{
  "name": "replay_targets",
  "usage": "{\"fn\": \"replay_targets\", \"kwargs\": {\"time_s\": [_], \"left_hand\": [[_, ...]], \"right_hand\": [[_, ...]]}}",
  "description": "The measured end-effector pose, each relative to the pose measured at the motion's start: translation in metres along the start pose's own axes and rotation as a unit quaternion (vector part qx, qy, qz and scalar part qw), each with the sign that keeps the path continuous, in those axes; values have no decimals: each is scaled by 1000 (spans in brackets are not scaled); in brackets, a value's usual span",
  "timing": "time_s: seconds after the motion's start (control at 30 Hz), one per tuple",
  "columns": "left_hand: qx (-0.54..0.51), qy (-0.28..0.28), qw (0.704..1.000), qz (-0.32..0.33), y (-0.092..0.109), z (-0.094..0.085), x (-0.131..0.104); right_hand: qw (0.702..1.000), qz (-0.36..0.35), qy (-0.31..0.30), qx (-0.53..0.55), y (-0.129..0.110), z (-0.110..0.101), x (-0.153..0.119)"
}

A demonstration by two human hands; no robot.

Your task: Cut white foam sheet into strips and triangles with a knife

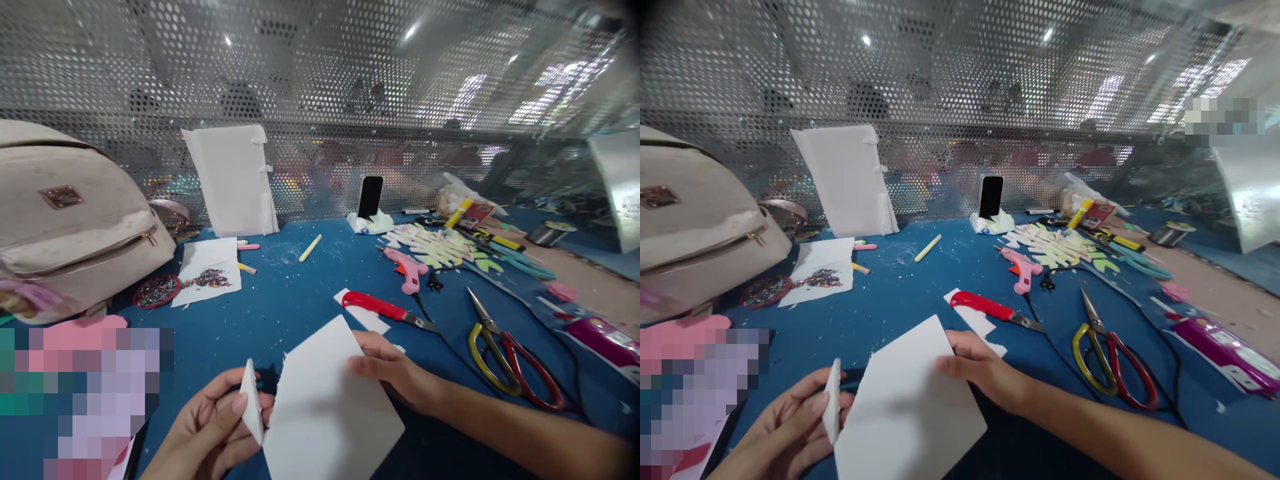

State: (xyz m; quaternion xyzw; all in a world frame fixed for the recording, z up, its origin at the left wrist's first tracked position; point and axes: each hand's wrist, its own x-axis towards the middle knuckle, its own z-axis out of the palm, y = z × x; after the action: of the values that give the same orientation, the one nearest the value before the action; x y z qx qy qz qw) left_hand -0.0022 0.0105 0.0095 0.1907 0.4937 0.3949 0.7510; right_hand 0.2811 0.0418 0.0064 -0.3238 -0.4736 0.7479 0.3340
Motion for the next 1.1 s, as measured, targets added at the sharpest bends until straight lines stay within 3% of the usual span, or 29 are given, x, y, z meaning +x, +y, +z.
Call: {"fn": "replay_targets", "kwargs": {"time_s": [0.13,0.27,0.37,0.57,0.77,0.97,1.1], "left_hand": [[-15,7,1000,2,0,-2,3],[-4,-36,999,21,-2,-3,2],[28,-80,994,67,-7,-3,0],[112,-73,978,160,-17,-11,7],[188,-103,958,192,-2,-23,11],[342,-101,904,234,10,-29,13],[451,-140,826,307,6,-34,13]], "right_hand": [[999,4,23,30,-3,1,-1],[996,14,63,54,-4,0,0],[996,14,72,52,-3,-2,2],[994,24,100,28,-3,-1,0],[992,21,120,17,-1,0,0],[999,5,47,-23,2,-3,2],[998,-21,-12,-51,2,-2,3]]}}
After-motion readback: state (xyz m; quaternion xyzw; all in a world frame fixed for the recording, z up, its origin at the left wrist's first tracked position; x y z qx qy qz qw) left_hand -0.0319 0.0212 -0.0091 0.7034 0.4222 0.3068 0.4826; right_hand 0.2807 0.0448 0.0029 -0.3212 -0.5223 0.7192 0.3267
